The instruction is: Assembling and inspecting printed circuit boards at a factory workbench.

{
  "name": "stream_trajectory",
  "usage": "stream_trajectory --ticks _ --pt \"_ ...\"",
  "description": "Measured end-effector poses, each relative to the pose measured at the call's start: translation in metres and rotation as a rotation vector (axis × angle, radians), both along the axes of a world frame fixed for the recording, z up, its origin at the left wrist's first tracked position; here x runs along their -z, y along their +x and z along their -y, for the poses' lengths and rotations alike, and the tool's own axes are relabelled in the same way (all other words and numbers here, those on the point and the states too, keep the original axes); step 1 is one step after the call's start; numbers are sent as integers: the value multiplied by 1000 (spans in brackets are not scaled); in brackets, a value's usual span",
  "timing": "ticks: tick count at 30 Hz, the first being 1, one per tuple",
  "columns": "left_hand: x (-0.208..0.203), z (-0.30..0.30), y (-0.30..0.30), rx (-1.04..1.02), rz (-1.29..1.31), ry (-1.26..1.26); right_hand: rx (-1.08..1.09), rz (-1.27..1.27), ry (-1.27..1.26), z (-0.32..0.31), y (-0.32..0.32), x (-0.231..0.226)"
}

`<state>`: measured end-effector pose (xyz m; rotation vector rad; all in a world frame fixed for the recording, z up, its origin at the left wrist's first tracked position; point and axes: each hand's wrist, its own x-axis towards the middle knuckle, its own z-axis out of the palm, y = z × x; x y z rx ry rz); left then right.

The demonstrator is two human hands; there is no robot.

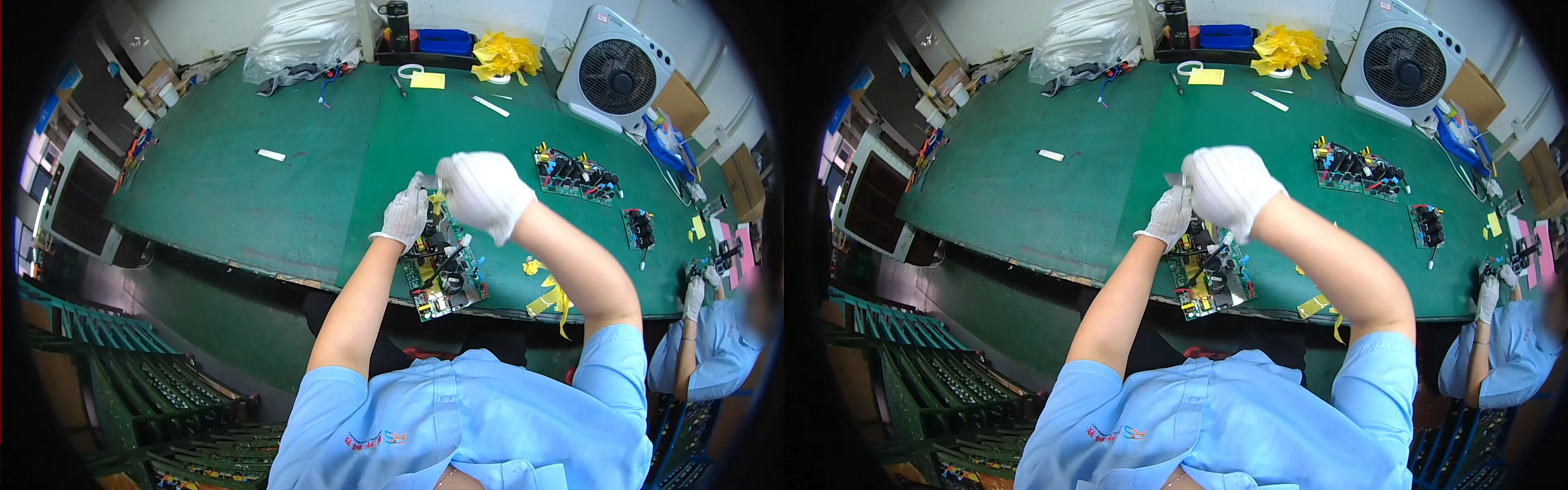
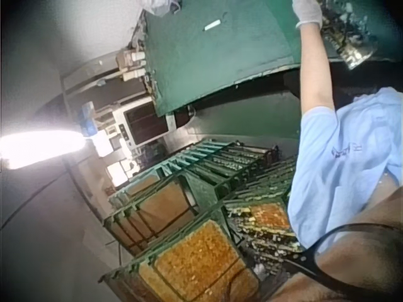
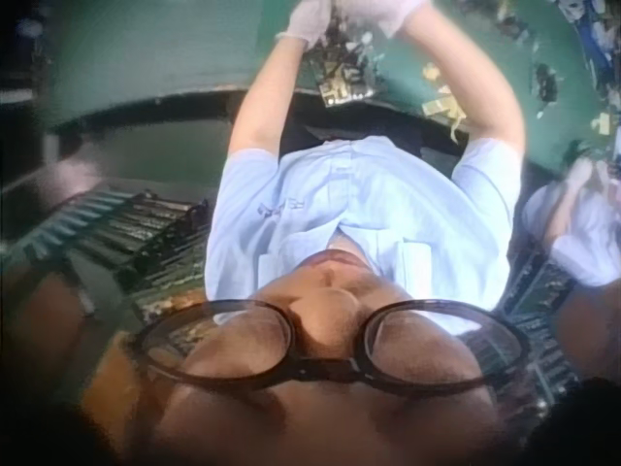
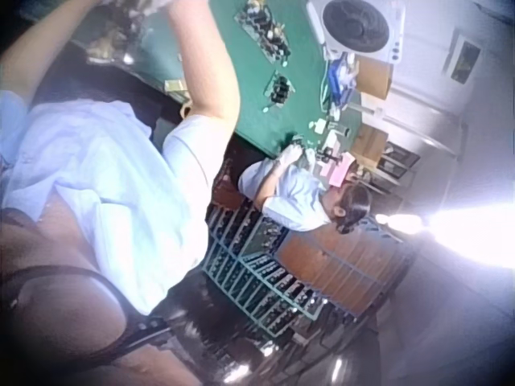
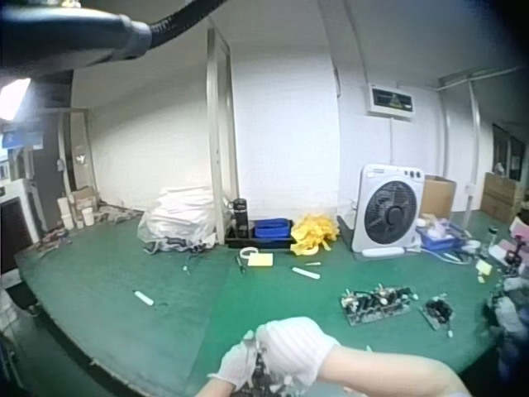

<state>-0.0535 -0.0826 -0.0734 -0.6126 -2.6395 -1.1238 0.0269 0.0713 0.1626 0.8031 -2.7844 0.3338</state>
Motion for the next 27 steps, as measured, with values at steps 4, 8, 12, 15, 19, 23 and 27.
stream_trajectory --ticks 4,8,12,15,19,23,27 --pt "-15 -2 9 -51 90 -68 22 -15 67 -11 -25 -13" --pt "-4 -3 2 -21 -33 25 72 70 196 -2 -37 -32" --pt "35 3 -26 4 -412 -71 -97 247 325 48 -20 -41" --pt "30 0 -20 21 -246 69 -123 179 263 62 -8 -36" --pt "-10 1 -2 26 187 78 -55 123 148 50 -28 -52" --pt "-17 2 7 40 -89 365 -26 -67 97 42 -31 -100" --pt "-45 2 16 -101 19 349 28 -127 72 -10 -32 -118"
